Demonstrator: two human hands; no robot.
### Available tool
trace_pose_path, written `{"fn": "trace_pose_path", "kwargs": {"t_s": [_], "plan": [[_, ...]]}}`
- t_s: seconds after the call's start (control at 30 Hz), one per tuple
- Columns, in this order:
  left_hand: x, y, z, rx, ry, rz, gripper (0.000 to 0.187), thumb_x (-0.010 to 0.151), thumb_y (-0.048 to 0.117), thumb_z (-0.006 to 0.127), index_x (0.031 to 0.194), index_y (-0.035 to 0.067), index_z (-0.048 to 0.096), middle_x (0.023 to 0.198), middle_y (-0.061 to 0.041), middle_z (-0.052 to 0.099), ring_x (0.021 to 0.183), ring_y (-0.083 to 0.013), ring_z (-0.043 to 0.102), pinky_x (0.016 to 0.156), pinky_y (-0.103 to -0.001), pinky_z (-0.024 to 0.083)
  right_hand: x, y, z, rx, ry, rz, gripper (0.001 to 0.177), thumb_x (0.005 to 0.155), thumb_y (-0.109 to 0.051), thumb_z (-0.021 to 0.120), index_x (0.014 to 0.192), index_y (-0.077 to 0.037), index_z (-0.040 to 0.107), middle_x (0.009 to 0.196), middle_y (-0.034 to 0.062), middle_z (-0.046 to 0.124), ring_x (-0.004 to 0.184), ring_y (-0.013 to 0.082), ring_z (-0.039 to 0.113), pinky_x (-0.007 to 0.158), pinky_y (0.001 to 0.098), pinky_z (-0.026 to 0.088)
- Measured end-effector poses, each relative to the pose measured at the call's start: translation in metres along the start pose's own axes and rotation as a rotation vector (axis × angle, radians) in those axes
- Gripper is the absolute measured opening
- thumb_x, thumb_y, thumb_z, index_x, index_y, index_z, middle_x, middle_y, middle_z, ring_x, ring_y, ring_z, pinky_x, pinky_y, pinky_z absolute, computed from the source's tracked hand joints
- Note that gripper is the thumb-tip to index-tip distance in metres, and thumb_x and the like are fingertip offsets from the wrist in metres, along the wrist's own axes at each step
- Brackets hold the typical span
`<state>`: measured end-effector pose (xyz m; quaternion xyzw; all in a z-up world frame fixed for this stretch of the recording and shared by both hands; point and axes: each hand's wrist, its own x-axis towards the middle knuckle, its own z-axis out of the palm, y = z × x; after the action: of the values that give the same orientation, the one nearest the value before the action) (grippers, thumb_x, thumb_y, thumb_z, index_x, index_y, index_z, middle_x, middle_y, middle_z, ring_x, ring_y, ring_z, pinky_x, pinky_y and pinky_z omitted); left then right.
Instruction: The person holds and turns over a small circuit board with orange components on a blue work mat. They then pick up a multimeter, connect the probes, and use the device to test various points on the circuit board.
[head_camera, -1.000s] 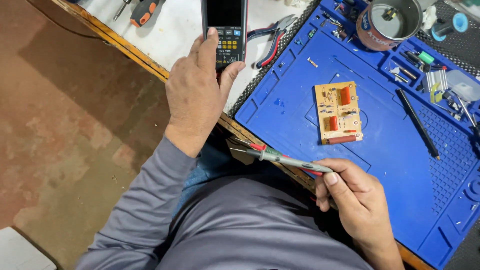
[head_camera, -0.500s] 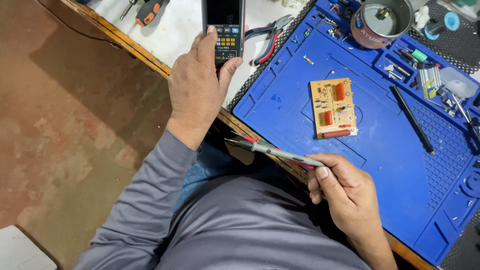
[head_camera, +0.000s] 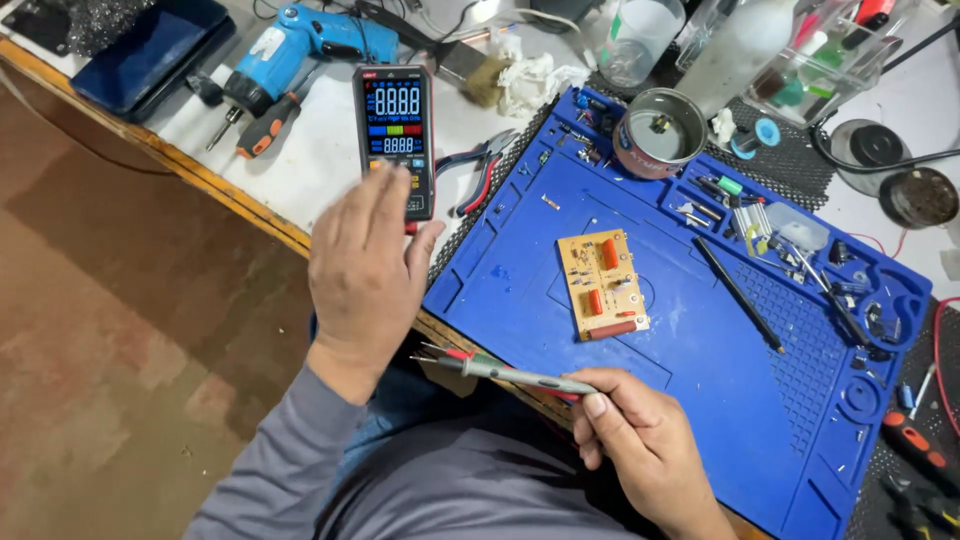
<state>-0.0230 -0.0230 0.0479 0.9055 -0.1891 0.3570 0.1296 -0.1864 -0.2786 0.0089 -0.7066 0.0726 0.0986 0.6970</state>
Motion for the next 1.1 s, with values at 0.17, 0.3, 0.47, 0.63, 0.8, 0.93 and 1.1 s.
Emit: {"fn": "trace_pose_path", "kwargs": {"t_s": [0.17, 0.3, 0.47, 0.63, 0.8, 0.93, 1.1], "plan": [[-0.001, 0.011, 0.009, -0.269, -0.25, -0.001, 0.031, 0.092, 0.02, 0.074, 0.119, 0.006, 0.07, 0.112, -0.008, 0.069, 0.096, -0.0271, 0.068, 0.083, -0.039, 0.055, 0.004, 0.0, -0.004, 0.066, -0.032, 0.067, 0.028, 0.102, -0.014, 0.052, 0.119, 0.002, 0.067, 0.071, 0.0039, 0.064, 0.056, 0.0095, 0.059, 0.052, 0.0238, 0.051], [0.005, 0.004, 0.022, -0.249, -0.251, 0.05, 0.024, 0.095, 0.016, 0.069, 0.117, 0.006, 0.069, 0.105, -0.006, 0.069, 0.088, -0.0243, 0.071, 0.07, -0.037, 0.056, 0.008, -0.009, -0.018, 0.309, 0.058, 0.11, 0.028, 0.102, -0.013, 0.052, 0.12, 0.005, 0.064, 0.07, 0.0073, 0.06, 0.053, 0.0139, 0.055, 0.052, 0.0309, 0.05], [0.01, -0.003, 0.013, -0.26, -0.258, 0.026, 0.019, 0.098, 0.018, 0.068, 0.114, 0.009, 0.071, 0.097, -0.005, 0.069, 0.078, -0.0246, 0.071, 0.061, -0.038, 0.054, 0.002, -0.02, -0.064, 0.501, 0.07, 0.032, 0.027, 0.107, -0.013, 0.052, 0.124, 0.006, 0.062, 0.073, 0.0106, 0.058, 0.053, 0.0167, 0.052, 0.057, 0.0382, 0.05], [0.017, 0.004, 0.03, -0.084, -0.44, 0.117, 0.017, 0.089, 0.009, 0.065, 0.104, 0.002, 0.069, 0.086, -0.008, 0.065, 0.063, -0.0247, 0.07, 0.051, -0.038, 0.054, -0.007, 0.005, -0.119, 0.518, -0.098, 0.258, 0.028, 0.107, -0.012, 0.053, 0.124, 0.008, 0.062, 0.07, 0.0128, 0.055, 0.053, 0.0211, 0.053, 0.057, 0.0424, 0.049], [0.022, 0.009, 0.038, -0.172, -0.414, 0.1, 0.008, 0.087, 0.008, 0.065, 0.094, 0.003, 0.067, 0.086, -0.01, 0.065, 0.063, -0.0263, 0.07, 0.051, -0.039, 0.054, -0.002, 0.02, -0.116, 0.572, -0.236, 0.307, 0.028, 0.108, -0.012, 0.053, 0.124, 0.009, 0.062, 0.068, 0.0136, 0.056, 0.055, 0.0228, 0.055, 0.058, 0.0433, 0.05], [0.023, 0.013, 0.045, -0.203, -0.414, 0.115, 0.002, 0.085, 0.008, 0.065, 0.085, 0.006, 0.065, 0.083, -0.01, 0.064, 0.065, -0.0258, 0.07, 0.053, -0.039, 0.054, 0.005, 0.023, -0.111, 0.606, -0.326, 0.274, 0.027, 0.108, -0.013, 0.052, 0.126, 0.005, 0.061, 0.07, 0.0125, 0.057, 0.059, 0.0223, 0.057, 0.062, 0.0429, 0.052], [0.023, 0.021, 0.05, -0.144, -0.405, 0.092, 0.004, 0.085, 0.007, 0.066, 0.082, 0.008, 0.063, 0.083, -0.01, 0.064, 0.065, -0.0253, 0.07, 0.055, -0.039, 0.055, 0.004, 0.025, -0.115, 0.58, -0.338, 0.337, 0.027, 0.108, -0.015, 0.052, 0.122, 0.007, 0.059, 0.069, 0.0118, 0.056, 0.057, 0.0222, 0.056, 0.061, 0.0424, 0.05]]}}
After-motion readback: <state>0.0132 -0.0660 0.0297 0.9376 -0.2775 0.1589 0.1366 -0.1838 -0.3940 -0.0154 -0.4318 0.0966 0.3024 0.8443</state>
